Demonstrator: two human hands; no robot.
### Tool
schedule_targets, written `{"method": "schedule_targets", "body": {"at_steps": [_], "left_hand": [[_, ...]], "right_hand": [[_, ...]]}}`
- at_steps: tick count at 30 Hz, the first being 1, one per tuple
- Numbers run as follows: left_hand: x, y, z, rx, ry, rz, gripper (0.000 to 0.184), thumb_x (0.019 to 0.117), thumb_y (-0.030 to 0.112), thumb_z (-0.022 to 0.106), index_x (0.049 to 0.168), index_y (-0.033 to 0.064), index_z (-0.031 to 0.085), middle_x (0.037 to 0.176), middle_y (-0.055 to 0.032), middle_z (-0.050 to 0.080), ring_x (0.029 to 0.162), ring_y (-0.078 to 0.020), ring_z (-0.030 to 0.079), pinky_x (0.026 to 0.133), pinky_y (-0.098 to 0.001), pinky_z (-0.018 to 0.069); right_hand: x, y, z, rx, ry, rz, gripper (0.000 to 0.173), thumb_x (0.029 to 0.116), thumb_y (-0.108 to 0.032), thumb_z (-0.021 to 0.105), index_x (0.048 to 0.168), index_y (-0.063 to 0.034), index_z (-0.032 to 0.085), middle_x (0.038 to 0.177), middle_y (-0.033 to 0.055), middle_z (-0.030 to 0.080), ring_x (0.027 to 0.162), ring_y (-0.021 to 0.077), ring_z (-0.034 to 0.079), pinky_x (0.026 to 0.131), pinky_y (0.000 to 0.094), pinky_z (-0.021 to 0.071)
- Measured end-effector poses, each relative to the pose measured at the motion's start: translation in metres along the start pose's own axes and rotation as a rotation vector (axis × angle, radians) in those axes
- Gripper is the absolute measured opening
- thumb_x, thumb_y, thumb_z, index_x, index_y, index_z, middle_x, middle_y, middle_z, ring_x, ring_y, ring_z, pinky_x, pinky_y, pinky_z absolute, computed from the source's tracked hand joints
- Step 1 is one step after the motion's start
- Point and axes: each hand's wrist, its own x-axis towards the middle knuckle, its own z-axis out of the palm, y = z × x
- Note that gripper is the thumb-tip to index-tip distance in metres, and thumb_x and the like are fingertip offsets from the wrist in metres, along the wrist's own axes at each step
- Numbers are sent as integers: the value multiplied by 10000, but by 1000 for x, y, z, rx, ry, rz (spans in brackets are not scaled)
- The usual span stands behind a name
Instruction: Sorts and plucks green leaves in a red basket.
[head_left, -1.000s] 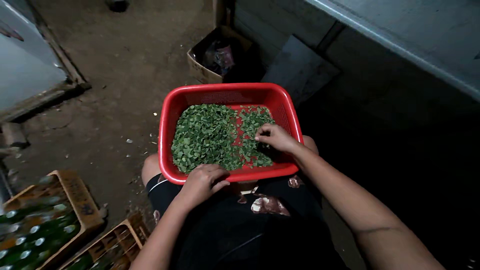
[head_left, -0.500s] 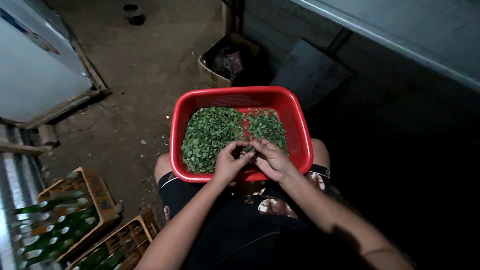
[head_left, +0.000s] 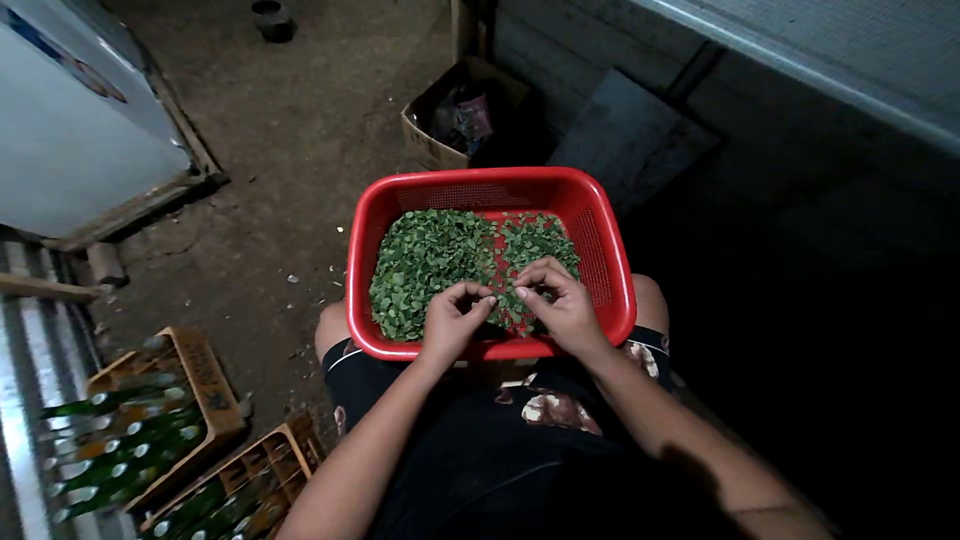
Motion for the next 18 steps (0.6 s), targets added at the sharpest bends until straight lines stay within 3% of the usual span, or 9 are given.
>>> {"method": "schedule_targets", "body": {"at_steps": [3,7,11,15,18], "left_hand": [[-1,1,-1,44,-6,13,53,916,34,682,958,11,703,848,5,705,752,-39,673,735,-225,581],[-2,0,0,79,-11,54,61,906,43,697,956,11,708,850,9,709,742,-22,664,726,-207,573],[-4,1,0,137,-19,109,67,903,59,713,947,9,721,853,10,717,743,3,661,720,-180,568],[-2,8,-3,38,-52,57,215,938,71,685,1131,-24,680,953,-23,719,824,-49,685,790,-230,584],[1,11,-5,26,-98,4,210,957,65,672,1150,-15,693,979,-31,728,850,-66,694,815,-250,591]], "right_hand": [[3,-7,-5,-139,-59,-48,127,932,-160,676,950,-49,734,1068,49,624,1004,64,599,864,221,522],[4,-7,-2,-196,-150,15,163,930,-215,701,982,-68,749,1105,77,633,1062,160,599,910,353,520],[3,-8,3,-172,-144,20,132,940,-174,673,934,-56,732,1068,58,622,1001,87,600,870,260,522],[4,-9,2,-181,-154,22,132,944,-162,661,929,-49,728,1058,62,628,984,88,605,864,256,522],[4,-9,1,-203,-179,8,145,951,-170,656,934,-49,733,1055,66,636,1001,113,610,884,289,524]]}}
